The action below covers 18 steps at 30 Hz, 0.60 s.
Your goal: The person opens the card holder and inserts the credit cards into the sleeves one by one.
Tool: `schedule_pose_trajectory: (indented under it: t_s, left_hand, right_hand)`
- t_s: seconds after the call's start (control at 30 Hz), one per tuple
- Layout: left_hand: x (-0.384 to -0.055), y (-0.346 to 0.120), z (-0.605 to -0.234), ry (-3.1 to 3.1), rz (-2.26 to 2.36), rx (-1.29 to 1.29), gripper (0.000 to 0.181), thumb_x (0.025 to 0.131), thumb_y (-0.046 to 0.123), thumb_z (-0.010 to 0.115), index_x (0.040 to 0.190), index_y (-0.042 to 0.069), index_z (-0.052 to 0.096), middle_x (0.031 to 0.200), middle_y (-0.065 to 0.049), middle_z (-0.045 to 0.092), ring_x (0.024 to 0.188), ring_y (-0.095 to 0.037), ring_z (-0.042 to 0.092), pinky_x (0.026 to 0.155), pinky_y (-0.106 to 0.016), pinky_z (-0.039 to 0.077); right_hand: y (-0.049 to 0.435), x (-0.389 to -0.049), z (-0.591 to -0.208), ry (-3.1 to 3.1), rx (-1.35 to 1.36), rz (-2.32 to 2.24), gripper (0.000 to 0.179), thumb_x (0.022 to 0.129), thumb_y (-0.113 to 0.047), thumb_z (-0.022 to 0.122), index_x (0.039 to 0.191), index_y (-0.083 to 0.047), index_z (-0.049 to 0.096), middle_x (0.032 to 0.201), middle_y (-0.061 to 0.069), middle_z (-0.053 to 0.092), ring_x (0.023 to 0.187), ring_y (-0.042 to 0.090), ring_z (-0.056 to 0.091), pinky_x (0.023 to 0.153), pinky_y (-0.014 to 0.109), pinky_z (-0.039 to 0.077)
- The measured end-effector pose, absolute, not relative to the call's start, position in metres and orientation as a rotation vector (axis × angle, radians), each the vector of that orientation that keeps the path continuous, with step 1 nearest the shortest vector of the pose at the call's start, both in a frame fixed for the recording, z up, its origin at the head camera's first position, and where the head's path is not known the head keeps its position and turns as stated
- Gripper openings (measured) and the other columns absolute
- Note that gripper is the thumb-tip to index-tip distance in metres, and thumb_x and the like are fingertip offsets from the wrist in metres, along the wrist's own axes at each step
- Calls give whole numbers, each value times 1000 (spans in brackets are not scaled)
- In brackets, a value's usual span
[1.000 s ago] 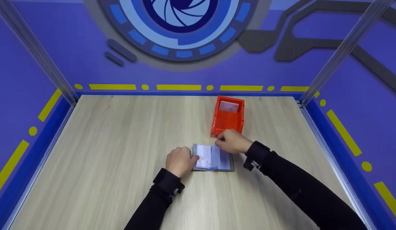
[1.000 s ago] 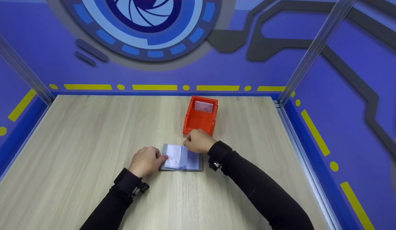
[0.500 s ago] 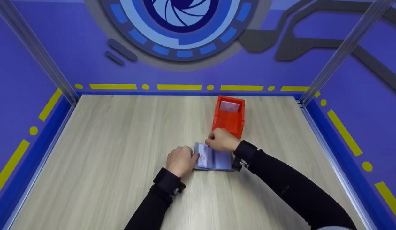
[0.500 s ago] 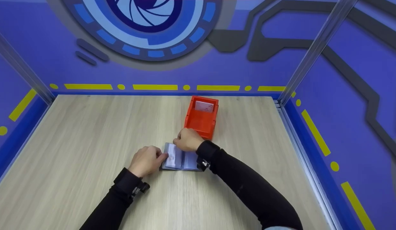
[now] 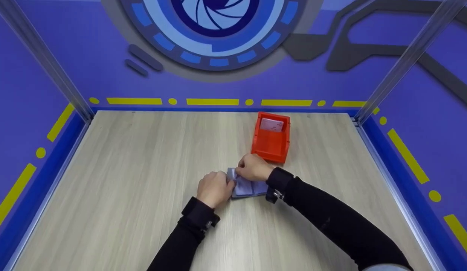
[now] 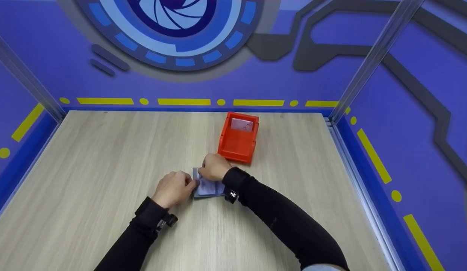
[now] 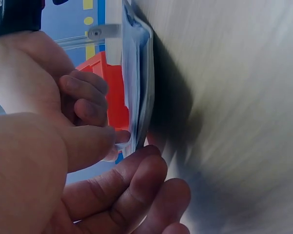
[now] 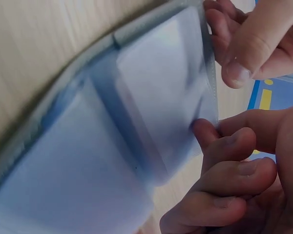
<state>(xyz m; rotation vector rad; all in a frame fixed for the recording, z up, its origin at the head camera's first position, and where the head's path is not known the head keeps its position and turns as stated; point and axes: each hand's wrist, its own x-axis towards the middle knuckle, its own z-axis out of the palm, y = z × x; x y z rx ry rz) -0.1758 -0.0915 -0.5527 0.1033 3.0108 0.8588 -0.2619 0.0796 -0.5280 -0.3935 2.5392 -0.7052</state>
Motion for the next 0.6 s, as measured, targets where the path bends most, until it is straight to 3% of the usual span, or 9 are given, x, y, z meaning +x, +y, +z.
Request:
schedule_pose_trajectory:
  t_s: [0.13, 0.4, 0.6]
  left_hand:
    - [-177, -92, -554, 3007, 844, 94, 53, 102, 35, 76, 63, 21, 43, 66, 3, 48, 59, -16, 45, 54, -34, 33]
    - [-177, -92, -560, 3026, 852, 95, 60, 101, 45, 78, 60, 22, 41, 60, 7, 40, 54, -14, 42, 52, -33, 30]
    - [-176, -87, -564, 3025, 860, 81, 60, 98, 52, 80, 62, 21, 43, 62, 6, 44, 56, -15, 44, 53, -34, 32]
  right_hand:
    - [84, -261, -527, 2516, -440, -729, 24, 107, -28, 69, 105, -12, 87, 76, -4, 64, 75, 16, 58, 67, 29, 45]
    - [100, -257, -522, 2540, -518, -770, 23, 107, -23, 67, 109, -11, 87, 81, -3, 68, 75, 15, 60, 69, 29, 48]
    - [112, -254, -516, 2593, -532, -766, 24, 107, -24, 67, 109, -11, 87, 78, -3, 64, 76, 17, 58, 71, 31, 47]
